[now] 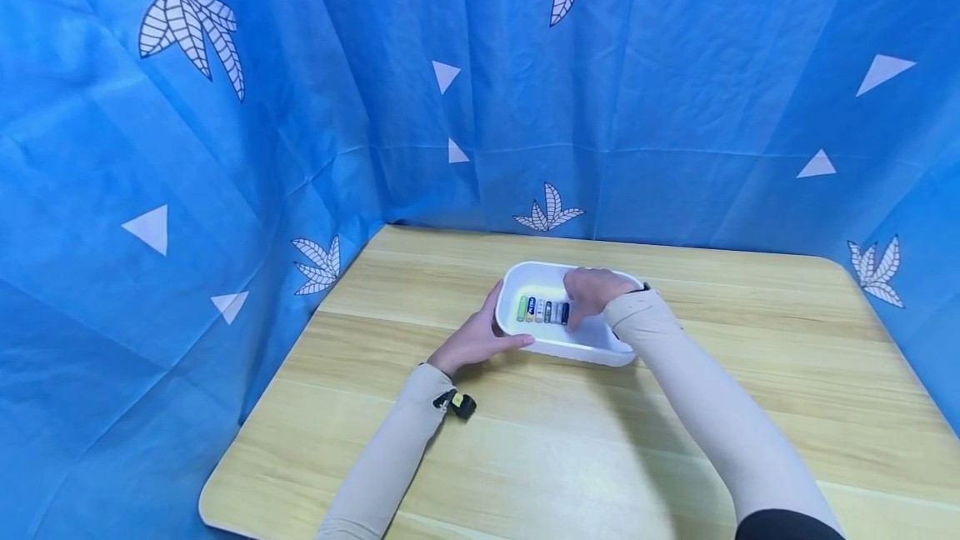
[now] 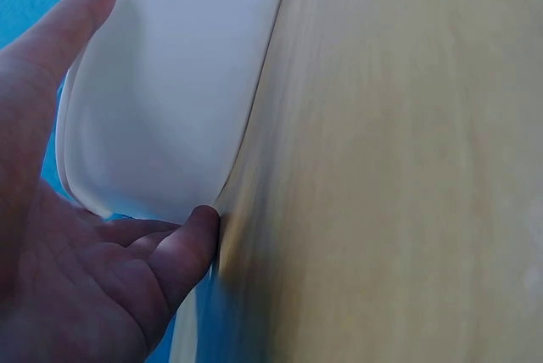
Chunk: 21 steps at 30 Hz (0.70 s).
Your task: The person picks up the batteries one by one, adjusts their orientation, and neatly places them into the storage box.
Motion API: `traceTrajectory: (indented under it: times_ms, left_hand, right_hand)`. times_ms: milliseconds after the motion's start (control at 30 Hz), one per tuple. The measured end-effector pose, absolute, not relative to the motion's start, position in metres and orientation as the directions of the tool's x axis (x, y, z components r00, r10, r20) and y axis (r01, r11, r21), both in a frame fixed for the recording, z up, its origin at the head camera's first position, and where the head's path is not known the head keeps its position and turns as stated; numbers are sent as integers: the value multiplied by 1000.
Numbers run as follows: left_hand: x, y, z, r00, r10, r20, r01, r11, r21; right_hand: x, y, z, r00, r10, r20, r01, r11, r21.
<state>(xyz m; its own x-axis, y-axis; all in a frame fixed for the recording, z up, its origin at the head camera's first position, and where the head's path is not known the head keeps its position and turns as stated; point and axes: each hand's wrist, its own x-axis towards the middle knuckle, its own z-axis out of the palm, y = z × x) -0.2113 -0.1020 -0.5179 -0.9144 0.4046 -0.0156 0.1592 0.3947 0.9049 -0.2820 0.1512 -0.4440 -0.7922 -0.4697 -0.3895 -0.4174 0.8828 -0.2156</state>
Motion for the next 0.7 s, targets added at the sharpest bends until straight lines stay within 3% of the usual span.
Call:
traceTrajectory:
  times_ms: [167, 333, 700]
  left_hand:
    - [-212, -100, -518, -913, 408, -18, 157, 392, 906]
    - [-212, -99, -517, -909, 416, -22, 153, 383, 911]
    - [-214, -107, -520, -906, 424, -3, 168, 366, 915]
  right_hand:
    - [-280, 159, -435, -793, -494, -356, -430, 868, -248]
    - [-271, 168, -417, -816, -538, -213, -464, 828, -315]
    - [-240, 198, -381, -896, -441, 45, -413, 794, -446]
